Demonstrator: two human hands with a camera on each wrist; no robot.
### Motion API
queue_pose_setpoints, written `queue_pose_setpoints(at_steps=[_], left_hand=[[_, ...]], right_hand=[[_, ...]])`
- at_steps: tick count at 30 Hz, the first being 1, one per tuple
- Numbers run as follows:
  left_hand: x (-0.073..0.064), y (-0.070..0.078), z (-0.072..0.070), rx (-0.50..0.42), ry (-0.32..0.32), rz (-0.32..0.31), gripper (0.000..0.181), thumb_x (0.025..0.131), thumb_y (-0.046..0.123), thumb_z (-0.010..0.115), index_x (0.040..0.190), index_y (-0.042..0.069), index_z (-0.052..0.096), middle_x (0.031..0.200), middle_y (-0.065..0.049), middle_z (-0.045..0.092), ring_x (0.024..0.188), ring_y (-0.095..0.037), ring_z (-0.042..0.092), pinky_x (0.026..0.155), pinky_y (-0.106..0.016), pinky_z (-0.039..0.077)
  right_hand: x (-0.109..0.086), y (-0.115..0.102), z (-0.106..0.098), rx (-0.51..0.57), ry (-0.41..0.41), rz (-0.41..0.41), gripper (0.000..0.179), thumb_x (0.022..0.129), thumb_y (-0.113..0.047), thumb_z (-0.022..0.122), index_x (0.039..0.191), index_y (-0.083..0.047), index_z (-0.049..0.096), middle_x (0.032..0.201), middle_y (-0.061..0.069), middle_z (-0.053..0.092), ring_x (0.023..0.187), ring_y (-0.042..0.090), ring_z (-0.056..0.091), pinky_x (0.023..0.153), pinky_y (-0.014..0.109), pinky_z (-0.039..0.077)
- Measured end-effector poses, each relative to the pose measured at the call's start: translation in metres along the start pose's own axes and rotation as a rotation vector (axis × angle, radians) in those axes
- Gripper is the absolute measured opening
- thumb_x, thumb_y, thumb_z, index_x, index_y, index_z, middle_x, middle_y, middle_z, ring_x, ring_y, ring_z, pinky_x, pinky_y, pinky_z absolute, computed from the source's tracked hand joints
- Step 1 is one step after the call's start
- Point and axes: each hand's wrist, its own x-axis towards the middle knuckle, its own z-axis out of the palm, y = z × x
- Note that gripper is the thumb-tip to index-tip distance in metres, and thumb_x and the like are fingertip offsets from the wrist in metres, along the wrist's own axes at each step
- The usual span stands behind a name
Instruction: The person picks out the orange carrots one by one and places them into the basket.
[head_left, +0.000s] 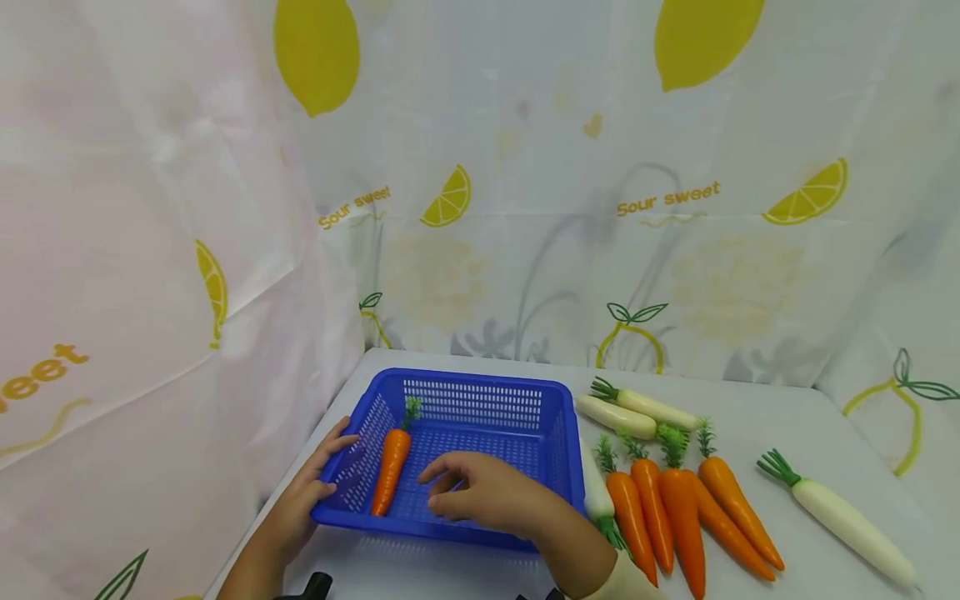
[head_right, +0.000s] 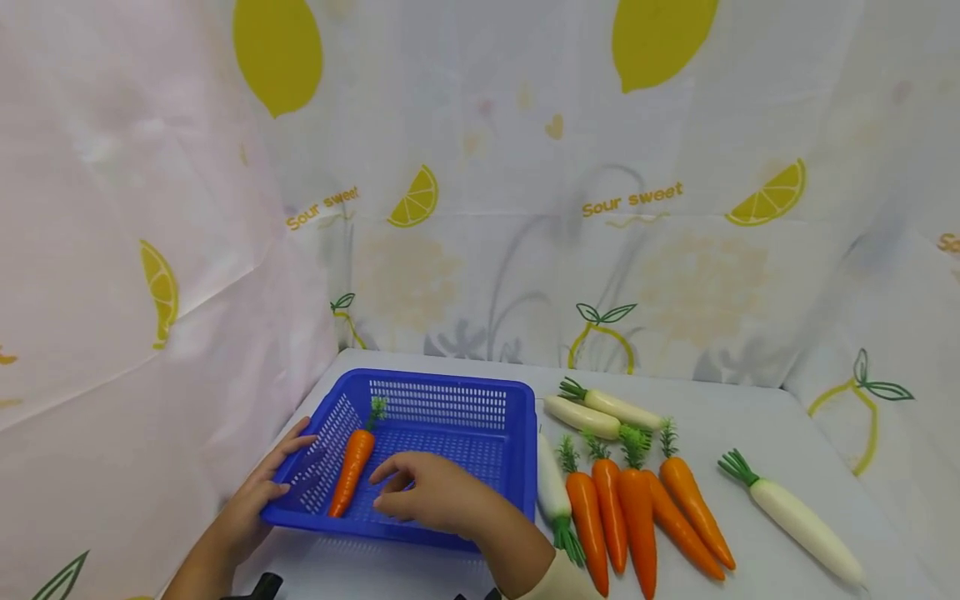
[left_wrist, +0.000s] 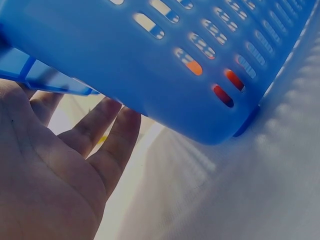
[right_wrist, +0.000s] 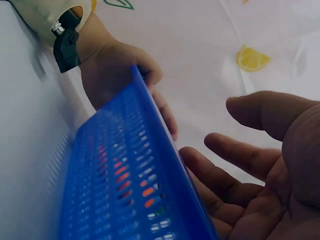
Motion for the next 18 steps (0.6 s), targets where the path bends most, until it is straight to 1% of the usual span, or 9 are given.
queue_pose_setpoints(at_steps=[4,7,11,16,18], left_hand=[[0.002,-0.001,-0.001,-0.021,-0.008,0.01,0.071,0.088,-0.003,0.04,0.158,0.002,0.035,0.178,-0.003,-0.005,0.156,-0.055,-0.014,0.104,-0.012,0.037],[0.002,-0.001,-0.001,-0.02,-0.013,0.014,0.071,0.088,-0.003,0.04,0.158,0.002,0.035,0.178,-0.003,-0.005,0.155,-0.056,-0.014,0.104,-0.013,0.038],[0.002,0.0,-0.001,-0.014,-0.01,0.014,0.071,0.087,-0.003,0.041,0.158,0.002,0.035,0.178,-0.004,-0.006,0.155,-0.057,-0.013,0.104,-0.014,0.04],[0.001,0.0,-0.001,-0.003,0.003,-0.01,0.072,0.086,-0.003,0.041,0.158,0.004,0.037,0.178,-0.004,-0.004,0.156,-0.057,-0.01,0.106,-0.022,0.049],[0.001,0.0,-0.001,0.004,0.011,-0.024,0.073,0.085,-0.003,0.041,0.158,0.005,0.037,0.178,-0.004,-0.003,0.156,-0.057,-0.008,0.106,-0.024,0.049]], right_hand=[[-0.009,0.002,-0.006,-0.126,0.011,-0.042,0.026,0.096,-0.026,0.072,0.121,-0.031,0.072,0.105,-0.01,0.073,0.098,0.011,0.068,0.08,0.031,0.056],[-0.015,0.004,-0.01,-0.143,0.02,-0.076,0.027,0.096,-0.027,0.072,0.122,-0.033,0.071,0.109,-0.01,0.073,0.1,0.009,0.068,0.08,0.029,0.056],[-0.021,0.008,-0.015,-0.175,0.016,-0.138,0.029,0.097,-0.027,0.072,0.126,-0.03,0.07,0.113,-0.006,0.074,0.102,0.006,0.067,0.083,0.027,0.056],[-0.026,0.011,-0.018,-0.186,0.0,-0.187,0.03,0.098,-0.025,0.07,0.129,-0.026,0.069,0.116,-0.006,0.074,0.103,0.002,0.066,0.088,0.025,0.055],[-0.029,0.013,-0.019,-0.175,0.002,-0.194,0.03,0.099,-0.027,0.07,0.129,-0.026,0.069,0.117,-0.007,0.074,0.104,0.002,0.066,0.09,0.026,0.055]])
